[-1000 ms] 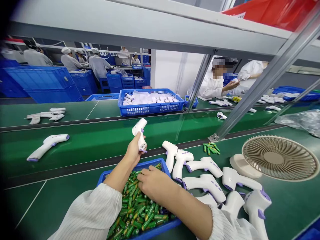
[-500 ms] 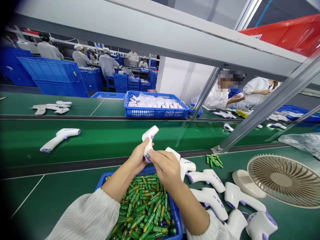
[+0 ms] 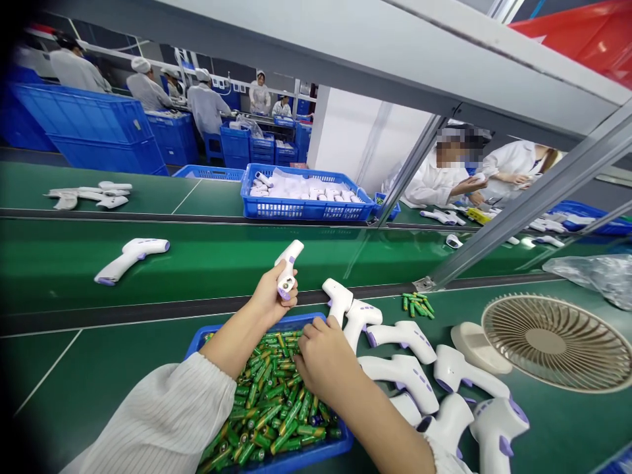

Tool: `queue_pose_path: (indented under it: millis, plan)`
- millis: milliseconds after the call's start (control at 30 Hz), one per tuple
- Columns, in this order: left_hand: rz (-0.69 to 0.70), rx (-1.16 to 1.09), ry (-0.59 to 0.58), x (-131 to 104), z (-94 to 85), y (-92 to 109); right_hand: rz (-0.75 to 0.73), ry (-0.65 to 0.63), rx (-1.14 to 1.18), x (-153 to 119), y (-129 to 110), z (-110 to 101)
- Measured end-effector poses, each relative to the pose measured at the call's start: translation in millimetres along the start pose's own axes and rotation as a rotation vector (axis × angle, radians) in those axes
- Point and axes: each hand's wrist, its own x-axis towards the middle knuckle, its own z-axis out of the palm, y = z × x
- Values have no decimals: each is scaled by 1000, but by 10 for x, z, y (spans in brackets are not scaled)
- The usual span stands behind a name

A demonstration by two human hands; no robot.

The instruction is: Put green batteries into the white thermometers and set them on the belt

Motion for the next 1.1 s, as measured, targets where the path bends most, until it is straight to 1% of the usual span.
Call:
queue_pose_path:
  millis: [33,67,100,133,167,267,300,333,367,467,567,667,767,800,833,867,967,1000,1033,1067,1100]
  plan:
    - [11,7,11,7,-3,-2,15,-51,-53,0,-13,11]
    - [20,15,20,12,-7,-7,20,-66,-54,2,-14,15]
    - [30,25,28,17,-11,-11,25,-52,-1,4,-3,13]
    - [41,34,33,19,-14,-16,45,-14,98,5,15,5]
    - [52,45,34,19,-15,-21,91,51,232,7,39,-7]
    - [98,86,28,4,-2,-39,320,331,678,45,110,-37]
    - [116,108,30,-5,7,-50,378,401,798,75,127,-39]
    - [132,131,36,-13,17,-63,412,444,902,117,139,-37]
    - [147,156,46,-19,27,-79,431,462,996,166,147,-33]
    - [210,221,77,-17,39,-134,503,434,1252,320,161,-27]
    - [291,260,91,19,18,-171,560,441,1422,411,174,-37]
    - [340,296,81,56,-11,-193,519,460,1477,427,181,-30]
    - [420,339,33,57,-5,-236,484,473,1495,447,180,15]
    - [424,335,11,47,8,-256,479,503,1490,465,180,34]
    - [396,321,-9,32,26,-276,474,555,1469,486,180,50]
    - [336,294,-26,14,45,-292,469,624,1428,509,181,62]
    - [69,142,-62,-40,87,-297,430,864,1231,549,183,65]
    - [-9,75,-69,-53,91,-280,409,925,1160,546,182,58]
    - [-65,8,-77,-62,89,-256,377,962,1091,534,177,50]
    - [-95,-55,-77,-67,83,-227,329,970,1021,516,170,43]
    - [-108,-103,-74,-68,76,-198,270,950,947,496,160,39]
